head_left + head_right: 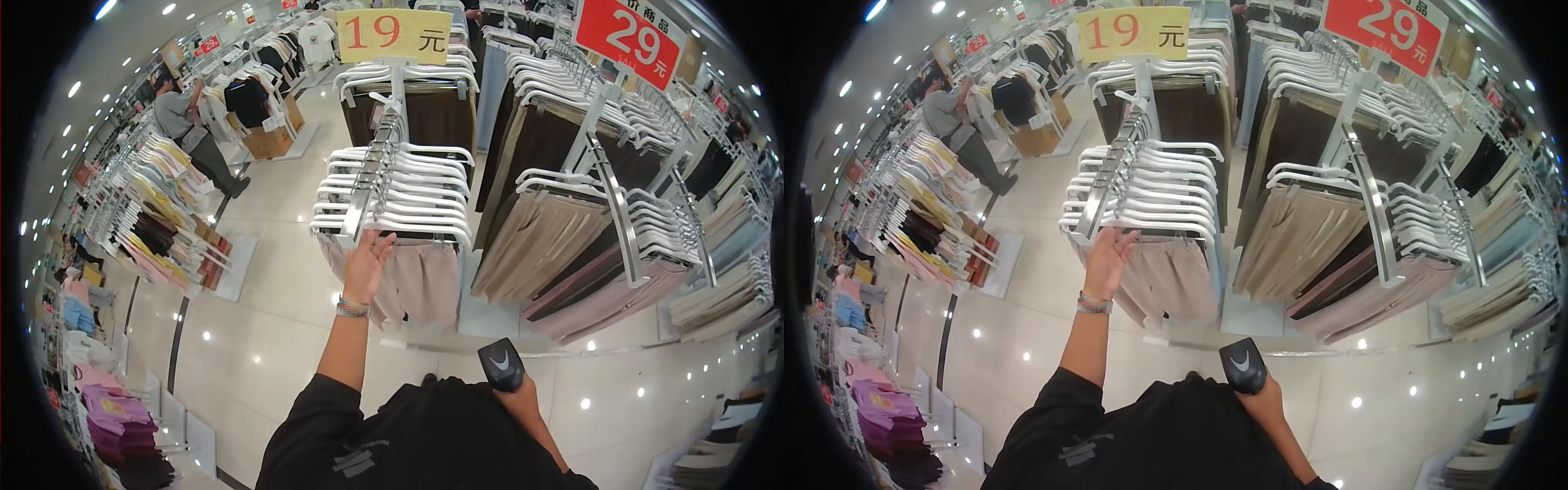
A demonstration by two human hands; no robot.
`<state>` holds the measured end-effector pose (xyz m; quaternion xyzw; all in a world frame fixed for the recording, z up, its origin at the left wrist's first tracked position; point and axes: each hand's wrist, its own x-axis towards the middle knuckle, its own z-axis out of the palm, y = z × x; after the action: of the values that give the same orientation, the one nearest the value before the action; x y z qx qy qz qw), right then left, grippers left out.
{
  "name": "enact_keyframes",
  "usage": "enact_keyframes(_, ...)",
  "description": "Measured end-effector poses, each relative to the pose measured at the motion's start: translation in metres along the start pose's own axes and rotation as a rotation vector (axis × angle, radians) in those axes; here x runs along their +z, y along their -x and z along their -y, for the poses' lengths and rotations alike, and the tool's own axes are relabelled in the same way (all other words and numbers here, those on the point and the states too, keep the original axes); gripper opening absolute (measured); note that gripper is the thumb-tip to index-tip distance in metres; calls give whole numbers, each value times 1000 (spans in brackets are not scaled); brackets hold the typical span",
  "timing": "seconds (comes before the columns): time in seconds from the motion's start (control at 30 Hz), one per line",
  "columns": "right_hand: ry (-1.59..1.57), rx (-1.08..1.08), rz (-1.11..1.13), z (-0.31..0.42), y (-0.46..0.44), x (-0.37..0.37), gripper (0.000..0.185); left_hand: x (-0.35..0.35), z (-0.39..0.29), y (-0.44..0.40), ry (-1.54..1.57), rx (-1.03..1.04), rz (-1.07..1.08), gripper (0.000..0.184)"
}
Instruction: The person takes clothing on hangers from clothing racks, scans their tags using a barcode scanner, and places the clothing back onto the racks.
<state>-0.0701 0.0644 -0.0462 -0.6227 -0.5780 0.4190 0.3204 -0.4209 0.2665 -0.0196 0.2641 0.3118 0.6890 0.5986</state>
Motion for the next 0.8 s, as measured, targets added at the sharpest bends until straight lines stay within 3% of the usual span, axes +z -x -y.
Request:
enact_keyframes(0.4,-74,64,-86,-15,17,-28,44,48,4,66,-210,100,8,29)
enact_keyframes(0.53,-155,157,-122,-36,28,-45,43,74,16,99,-313,62,41,38)
enact_keyframes(0.6,-172,44,-199,-43,37,-53,33,85,21,114,-293,23,30,43)
enact_keyframes(0.73,-177,21,-179,-54,54,-72,35,95,26,142,-351,-14,-5,45)
enact_keyframes(0.8,-176,44,-148,-61,60,-81,35,98,24,157,-229,-38,69,42)
